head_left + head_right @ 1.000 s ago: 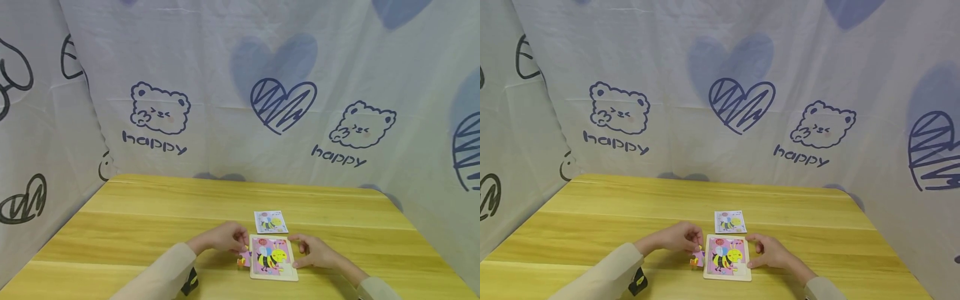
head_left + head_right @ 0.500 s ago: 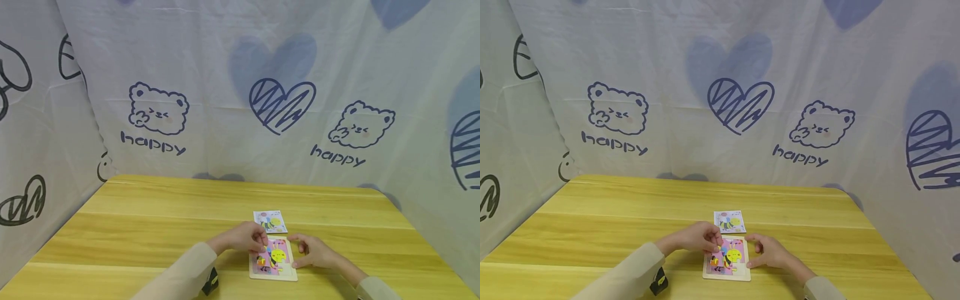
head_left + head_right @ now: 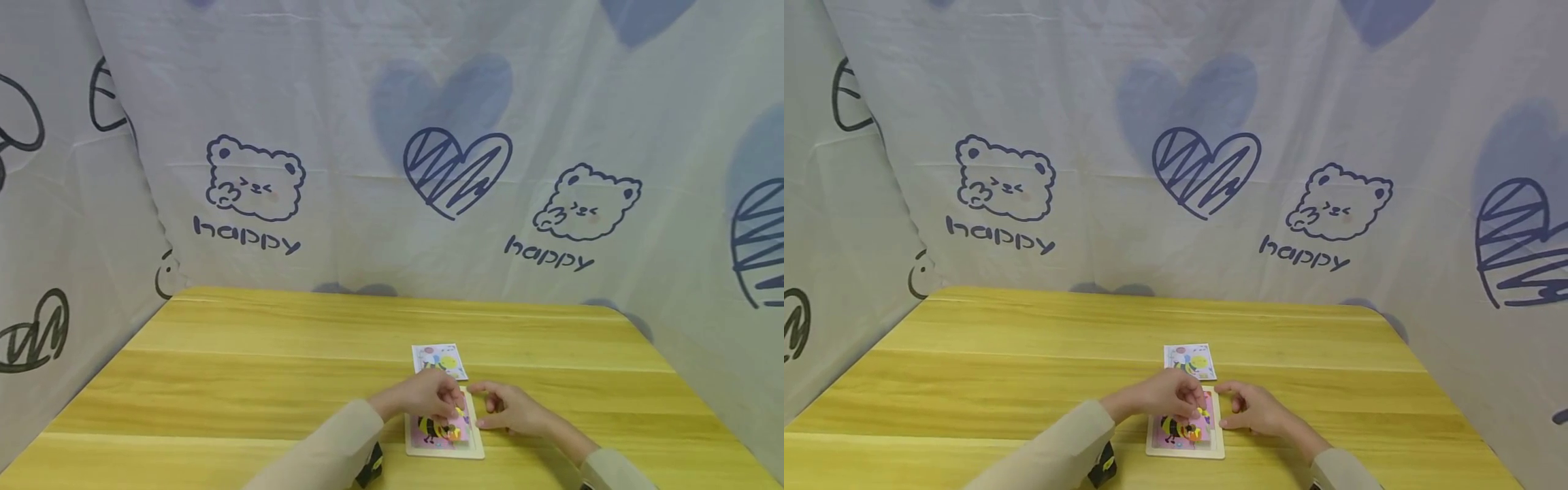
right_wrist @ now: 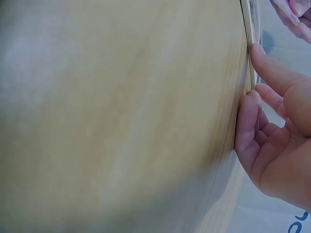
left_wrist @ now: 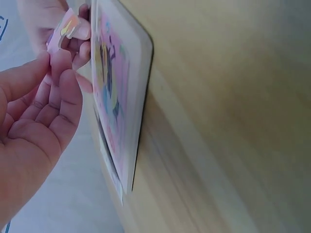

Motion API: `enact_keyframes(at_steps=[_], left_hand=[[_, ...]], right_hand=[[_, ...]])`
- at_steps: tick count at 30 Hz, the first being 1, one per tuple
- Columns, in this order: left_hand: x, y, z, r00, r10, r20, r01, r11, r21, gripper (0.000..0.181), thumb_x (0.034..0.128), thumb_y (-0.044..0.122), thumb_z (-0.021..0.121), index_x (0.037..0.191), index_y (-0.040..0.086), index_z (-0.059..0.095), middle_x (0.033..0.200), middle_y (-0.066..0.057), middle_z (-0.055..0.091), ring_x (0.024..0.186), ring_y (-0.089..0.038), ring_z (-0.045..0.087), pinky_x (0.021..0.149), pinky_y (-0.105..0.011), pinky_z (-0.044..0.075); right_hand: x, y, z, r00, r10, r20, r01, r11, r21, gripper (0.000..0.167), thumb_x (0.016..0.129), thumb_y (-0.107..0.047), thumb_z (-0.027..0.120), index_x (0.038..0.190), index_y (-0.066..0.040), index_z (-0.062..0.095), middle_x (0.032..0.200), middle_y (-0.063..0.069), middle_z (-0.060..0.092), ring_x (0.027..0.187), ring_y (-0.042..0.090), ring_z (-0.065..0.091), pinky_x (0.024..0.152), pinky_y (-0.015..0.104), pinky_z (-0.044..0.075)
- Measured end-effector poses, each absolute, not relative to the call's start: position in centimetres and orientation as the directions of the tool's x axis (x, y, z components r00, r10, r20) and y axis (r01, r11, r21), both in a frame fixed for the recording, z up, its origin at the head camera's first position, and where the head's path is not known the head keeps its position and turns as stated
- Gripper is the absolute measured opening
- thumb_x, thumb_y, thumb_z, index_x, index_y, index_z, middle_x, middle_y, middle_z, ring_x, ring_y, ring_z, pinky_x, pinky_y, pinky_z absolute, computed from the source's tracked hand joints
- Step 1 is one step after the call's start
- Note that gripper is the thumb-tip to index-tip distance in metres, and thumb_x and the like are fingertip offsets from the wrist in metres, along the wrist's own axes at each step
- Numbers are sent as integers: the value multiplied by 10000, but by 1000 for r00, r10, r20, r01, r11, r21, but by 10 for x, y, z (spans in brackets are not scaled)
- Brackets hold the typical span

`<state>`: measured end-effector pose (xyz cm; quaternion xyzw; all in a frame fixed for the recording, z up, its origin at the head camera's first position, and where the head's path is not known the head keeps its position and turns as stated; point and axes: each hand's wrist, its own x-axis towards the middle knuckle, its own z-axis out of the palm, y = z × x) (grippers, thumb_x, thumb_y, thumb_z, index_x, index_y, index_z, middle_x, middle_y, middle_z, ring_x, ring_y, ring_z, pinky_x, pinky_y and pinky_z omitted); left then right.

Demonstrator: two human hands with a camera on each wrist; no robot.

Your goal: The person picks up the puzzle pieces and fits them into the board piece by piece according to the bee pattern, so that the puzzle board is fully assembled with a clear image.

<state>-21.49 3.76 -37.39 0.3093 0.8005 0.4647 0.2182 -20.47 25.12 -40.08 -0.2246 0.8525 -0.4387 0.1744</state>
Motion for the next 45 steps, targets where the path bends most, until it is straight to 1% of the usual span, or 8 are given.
enact_keyframes(at_steps=[8,17,23,30,34,38,42,45], left_hand=[[-214,48,-378,-711,700,-65,325,410,852,100,759,-93,629,738,0,600,579,-46,565,479,-119,540,478,-212,476],[-217,53,-385,-688,723,-59,395,441,806,94,753,-80,642,727,5,611,559,1,554,449,-67,509,450,-173,450],[-217,54,-385,-694,718,-59,419,469,777,95,745,-75,654,713,11,628,540,10,553,439,-56,501,448,-163,446],[-217,56,-387,-699,713,-53,539,574,616,79,709,11,726,721,82,691,548,91,529,479,2,439,472,-121,382],[-218,55,-387,-680,732,-38,574,563,595,92,690,30,749,752,75,698,554,93,528,479,7,432,469,-118,378],[-219,52,-385,-649,761,-18,611,535,583,146,670,70,773,799,77,707,545,92,526,460,6,426,451,-120,374],[-220,48,-385,-607,794,-38,642,518,565,207,653,127,788,843,86,718,517,94,508,437,5,398,425,-121,347],[-221,47,-387,-588,807,-51,663,517,541,236,645,145,792,863,89,718,506,112,496,432,17,381,421,-113,336]], right_hand=[[-205,250,-401,-838,-538,-89,-250,525,-813,538,799,-176,673,1238,40,450,738,32,438,502,56,369,402,160,336],[-206,252,-403,-838,-541,-71,-268,521,-810,543,792,-163,679,1235,47,447,732,31,440,500,52,379,401,159,345],[-206,252,-403,-832,-551,-67,-275,515,-812,541,799,-167,673,1235,55,441,732,29,440,494,43,370,398,157,343],[-206,251,-403,-840,-539,-62,-268,512,-816,539,788,-137,680,1231,58,441,730,28,430,499,54,376,395,161,338],[-207,250,-404,-843,-535,-59,-269,514,-815,541,780,-121,685,1231,56,443,729,29,431,495,59,381,393,163,340],[-207,250,-403,-838,-542,-57,-272,507,-818,544,783,-122,682,1232,64,437,726,29,433,495,57,380,394,160,339],[-207,251,-403,-837,-544,-59,-268,502,-822,532,792,-120,675,1228,70,437,719,28,430,500,57,374,396,160,328],[-206,251,-403,-835,-548,-57,-272,499,-823,526,796,-123,671,1225,75,438,717,27,431,506,56,375,397,161,328]])
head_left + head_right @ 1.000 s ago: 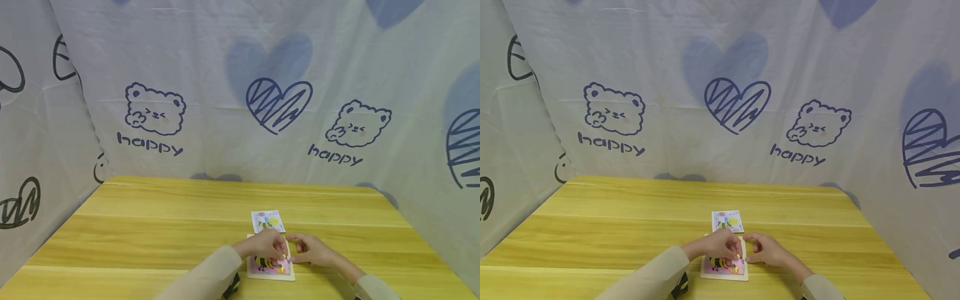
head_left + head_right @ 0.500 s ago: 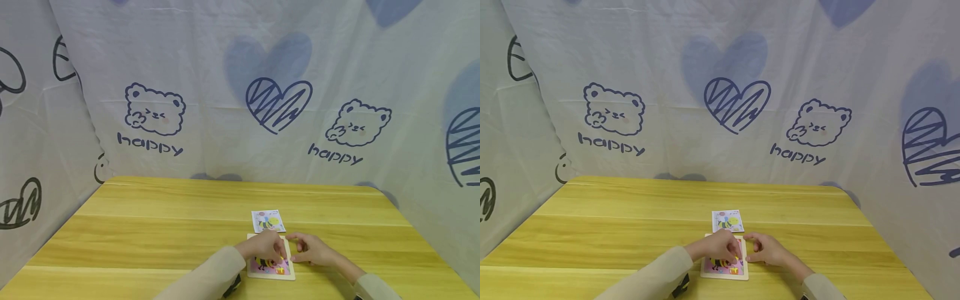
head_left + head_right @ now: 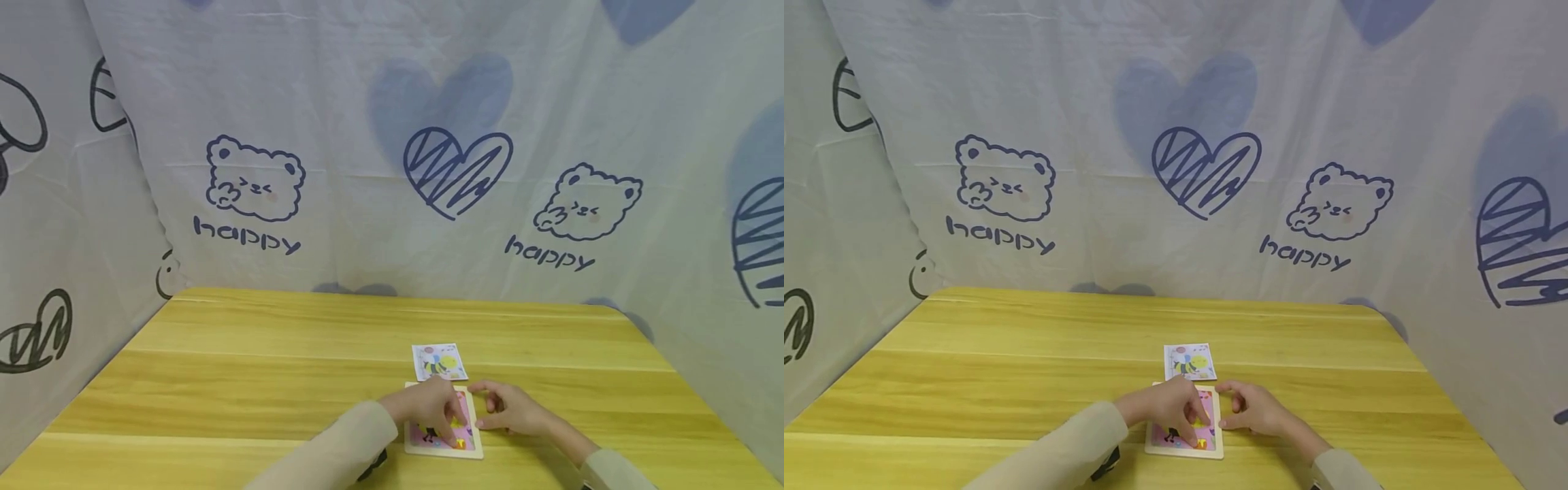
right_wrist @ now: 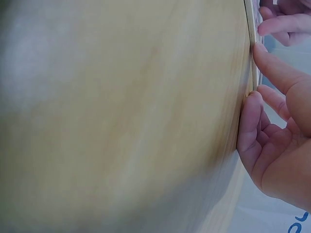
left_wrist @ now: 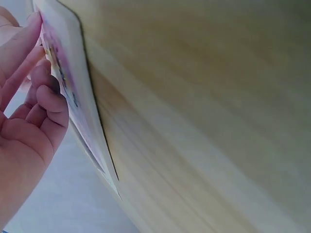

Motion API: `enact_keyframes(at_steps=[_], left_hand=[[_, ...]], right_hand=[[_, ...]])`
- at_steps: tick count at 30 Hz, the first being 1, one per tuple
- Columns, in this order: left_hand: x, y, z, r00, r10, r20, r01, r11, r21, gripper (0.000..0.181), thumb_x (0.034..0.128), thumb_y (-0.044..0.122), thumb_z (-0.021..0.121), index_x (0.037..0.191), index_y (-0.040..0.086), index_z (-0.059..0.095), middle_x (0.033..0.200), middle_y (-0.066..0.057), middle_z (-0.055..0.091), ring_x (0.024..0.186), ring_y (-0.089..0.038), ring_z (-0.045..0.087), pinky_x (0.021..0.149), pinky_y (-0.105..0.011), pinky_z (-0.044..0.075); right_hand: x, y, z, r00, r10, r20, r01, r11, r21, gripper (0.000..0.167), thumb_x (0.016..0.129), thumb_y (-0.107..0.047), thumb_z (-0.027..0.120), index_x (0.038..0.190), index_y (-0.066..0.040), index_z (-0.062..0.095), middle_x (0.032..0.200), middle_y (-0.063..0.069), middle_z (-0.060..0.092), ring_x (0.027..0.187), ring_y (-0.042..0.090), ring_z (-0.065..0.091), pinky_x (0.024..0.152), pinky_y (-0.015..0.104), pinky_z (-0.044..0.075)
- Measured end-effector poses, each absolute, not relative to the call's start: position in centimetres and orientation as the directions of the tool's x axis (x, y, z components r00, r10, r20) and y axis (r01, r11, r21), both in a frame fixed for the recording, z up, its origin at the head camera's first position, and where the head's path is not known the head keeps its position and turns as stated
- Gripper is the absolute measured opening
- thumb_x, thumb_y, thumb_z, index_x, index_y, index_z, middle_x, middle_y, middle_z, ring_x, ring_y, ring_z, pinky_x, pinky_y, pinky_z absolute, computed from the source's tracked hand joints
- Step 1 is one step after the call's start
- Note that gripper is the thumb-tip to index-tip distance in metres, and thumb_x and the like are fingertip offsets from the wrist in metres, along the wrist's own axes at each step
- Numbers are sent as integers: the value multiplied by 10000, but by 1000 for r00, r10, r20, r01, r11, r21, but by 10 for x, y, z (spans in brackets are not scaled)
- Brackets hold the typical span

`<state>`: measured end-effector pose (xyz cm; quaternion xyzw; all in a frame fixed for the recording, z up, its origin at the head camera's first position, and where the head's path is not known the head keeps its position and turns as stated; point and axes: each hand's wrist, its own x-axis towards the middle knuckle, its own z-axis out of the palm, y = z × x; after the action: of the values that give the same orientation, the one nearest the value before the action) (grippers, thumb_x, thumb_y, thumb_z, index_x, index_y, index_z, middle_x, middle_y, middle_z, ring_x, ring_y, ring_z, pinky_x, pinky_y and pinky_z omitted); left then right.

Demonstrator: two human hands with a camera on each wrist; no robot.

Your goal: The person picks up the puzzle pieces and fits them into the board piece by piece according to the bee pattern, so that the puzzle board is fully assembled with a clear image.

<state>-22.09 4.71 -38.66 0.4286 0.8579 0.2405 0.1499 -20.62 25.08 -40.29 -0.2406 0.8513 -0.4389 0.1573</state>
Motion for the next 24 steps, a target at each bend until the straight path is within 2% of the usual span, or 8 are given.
enact_keyframes(at_steps=[14,19,24], left_hand=[[-218,44,-387,-660,744,-109,589,602,540,240,640,139,800,864,129,716,508,125,538,416,2,373,410,-129,323],[-220,41,-391,-629,773,-78,613,556,561,262,655,130,790,904,112,710,471,106,491,397,9,354,393,-122,308],[-223,35,-391,-617,787,10,643,497,582,250,732,129,733,971,68,690,500,98,482,417,17,351,404,-113,308]], right_hand=[[-207,249,-402,-841,-538,-59,-266,505,-821,533,777,-122,687,1212,67,444,753,43,433,515,52,384,396,157,345],[-206,249,-404,-838,-542,-65,-251,487,-836,535,789,-140,680,1219,68,438,756,37,439,516,54,390,395,159,345],[-203,253,-407,-840,-540,-56,-221,434,-873,550,828,-132,638,1249,108,379,772,49,470,530,69,415,404,176,361]])
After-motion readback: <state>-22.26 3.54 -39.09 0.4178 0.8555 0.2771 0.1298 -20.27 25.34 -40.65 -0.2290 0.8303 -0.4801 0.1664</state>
